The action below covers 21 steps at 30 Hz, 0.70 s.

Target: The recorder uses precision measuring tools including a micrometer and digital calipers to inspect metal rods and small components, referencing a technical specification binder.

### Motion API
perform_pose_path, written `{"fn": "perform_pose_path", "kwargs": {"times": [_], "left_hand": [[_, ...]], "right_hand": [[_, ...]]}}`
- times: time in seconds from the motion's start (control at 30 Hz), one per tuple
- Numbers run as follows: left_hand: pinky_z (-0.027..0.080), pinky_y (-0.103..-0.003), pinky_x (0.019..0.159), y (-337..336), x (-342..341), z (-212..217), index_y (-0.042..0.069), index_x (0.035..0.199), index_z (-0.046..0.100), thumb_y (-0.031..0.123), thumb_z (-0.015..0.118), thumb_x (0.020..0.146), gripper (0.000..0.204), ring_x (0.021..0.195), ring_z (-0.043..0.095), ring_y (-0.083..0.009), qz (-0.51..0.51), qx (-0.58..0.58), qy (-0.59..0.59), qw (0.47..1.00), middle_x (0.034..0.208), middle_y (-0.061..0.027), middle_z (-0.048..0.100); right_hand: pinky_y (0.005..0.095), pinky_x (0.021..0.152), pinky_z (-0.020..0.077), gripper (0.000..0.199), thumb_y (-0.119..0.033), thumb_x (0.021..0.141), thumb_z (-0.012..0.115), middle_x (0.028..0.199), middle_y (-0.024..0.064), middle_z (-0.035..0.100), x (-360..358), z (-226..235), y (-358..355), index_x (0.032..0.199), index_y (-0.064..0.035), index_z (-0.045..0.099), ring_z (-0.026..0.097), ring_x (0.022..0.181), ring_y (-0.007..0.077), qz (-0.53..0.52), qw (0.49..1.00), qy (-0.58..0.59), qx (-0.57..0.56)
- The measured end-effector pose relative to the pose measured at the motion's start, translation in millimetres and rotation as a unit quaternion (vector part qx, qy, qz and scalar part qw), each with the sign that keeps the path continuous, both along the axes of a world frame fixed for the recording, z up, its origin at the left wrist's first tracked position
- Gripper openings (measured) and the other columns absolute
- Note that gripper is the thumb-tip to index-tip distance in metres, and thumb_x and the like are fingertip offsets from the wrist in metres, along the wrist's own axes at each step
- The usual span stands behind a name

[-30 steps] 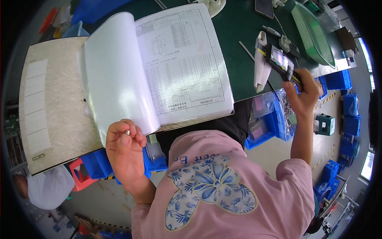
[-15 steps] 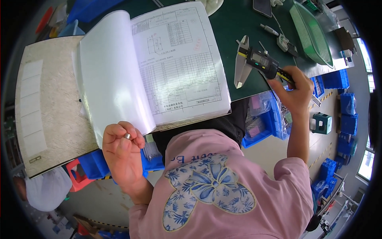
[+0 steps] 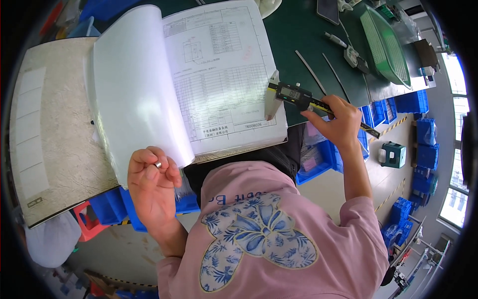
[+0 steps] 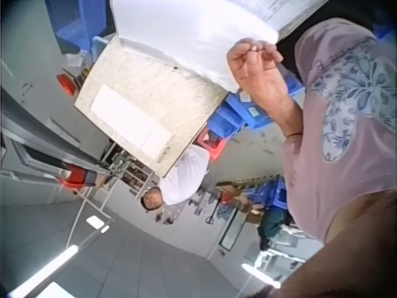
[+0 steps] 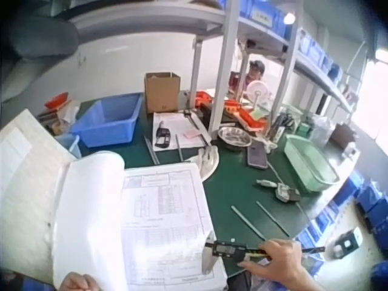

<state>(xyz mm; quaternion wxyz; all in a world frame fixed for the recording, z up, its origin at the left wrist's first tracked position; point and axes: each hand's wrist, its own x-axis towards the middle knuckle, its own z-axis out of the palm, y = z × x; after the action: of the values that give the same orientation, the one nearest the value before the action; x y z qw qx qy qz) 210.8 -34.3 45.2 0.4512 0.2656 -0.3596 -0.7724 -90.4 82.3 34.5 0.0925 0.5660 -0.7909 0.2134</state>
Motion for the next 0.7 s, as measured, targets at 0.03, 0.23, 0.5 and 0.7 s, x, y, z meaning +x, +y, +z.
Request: {"fn": "perform_pose_path", "kwargs": {"times": [0.03, 0.23, 0.5, 0.7], "left_hand": [[0.044, -0.023, 0.051, -0.3, 0.3, -0.6, 0.000, 0.092, 0.045, 0.007, 0.048, 0.080, 0.015, 0.068, 0.051, -0.0149, 0.000, -0.001, 0.004, 1.000, 0.085, -0.0105, 0.047], [0.043, -0.023, 0.048, -1.2, -0.2, -2.4, -0.001, 0.091, 0.045, 0.007, 0.048, 0.079, 0.014, 0.065, 0.053, -0.0156, 0.004, 0.006, 0.005, 1.000, 0.083, -0.0108, 0.048], [0.043, -0.023, 0.047, -1.0, 0.0, -2.2, -0.001, 0.090, 0.045, 0.006, 0.048, 0.079, 0.013, 0.064, 0.053, -0.0158, 0.001, 0.013, 0.010, 1.000, 0.082, -0.0108, 0.048], [0.043, -0.023, 0.047, -1.5, 1.5, -3.9, -0.001, 0.091, 0.044, 0.006, 0.047, 0.079, 0.014, 0.063, 0.051, -0.0153, -0.003, 0.007, 0.001, 1.000, 0.083, -0.0108, 0.047]], "right_hand": [[0.0223, 0.041, 0.0382, 0.035, -0.029, 0.053, 0.078, 0.056, 0.0059, 0.055, 0.8, -0.4, -0.4, 0.070, -0.0030, 0.059, 0.049, 0.042, 0.0132, -0.029, 1.000, -0.007, 0.003], [0.0215, 0.040, 0.0367, 0.035, -0.028, 0.054, 0.077, 0.055, 0.0051, 0.054, 7.6, -2.7, -7.5, 0.070, -0.0029, 0.059, 0.046, 0.041, 0.0117, -0.006, 1.000, -0.029, -0.008], [0.0213, 0.040, 0.0370, 0.035, -0.027, 0.054, 0.078, 0.056, 0.0052, 0.054, 11.5, -3.2, -10.8, 0.071, -0.0027, 0.059, 0.047, 0.042, 0.0113, 0.002, 0.999, -0.034, 0.011], [0.0215, 0.041, 0.0390, 0.035, -0.027, 0.054, 0.078, 0.058, 0.0055, 0.056, 9.0, -2.9, -6.4, 0.072, -0.0028, 0.060, 0.049, 0.044, 0.0121, 0.001, 1.000, -0.029, 0.009]]}}
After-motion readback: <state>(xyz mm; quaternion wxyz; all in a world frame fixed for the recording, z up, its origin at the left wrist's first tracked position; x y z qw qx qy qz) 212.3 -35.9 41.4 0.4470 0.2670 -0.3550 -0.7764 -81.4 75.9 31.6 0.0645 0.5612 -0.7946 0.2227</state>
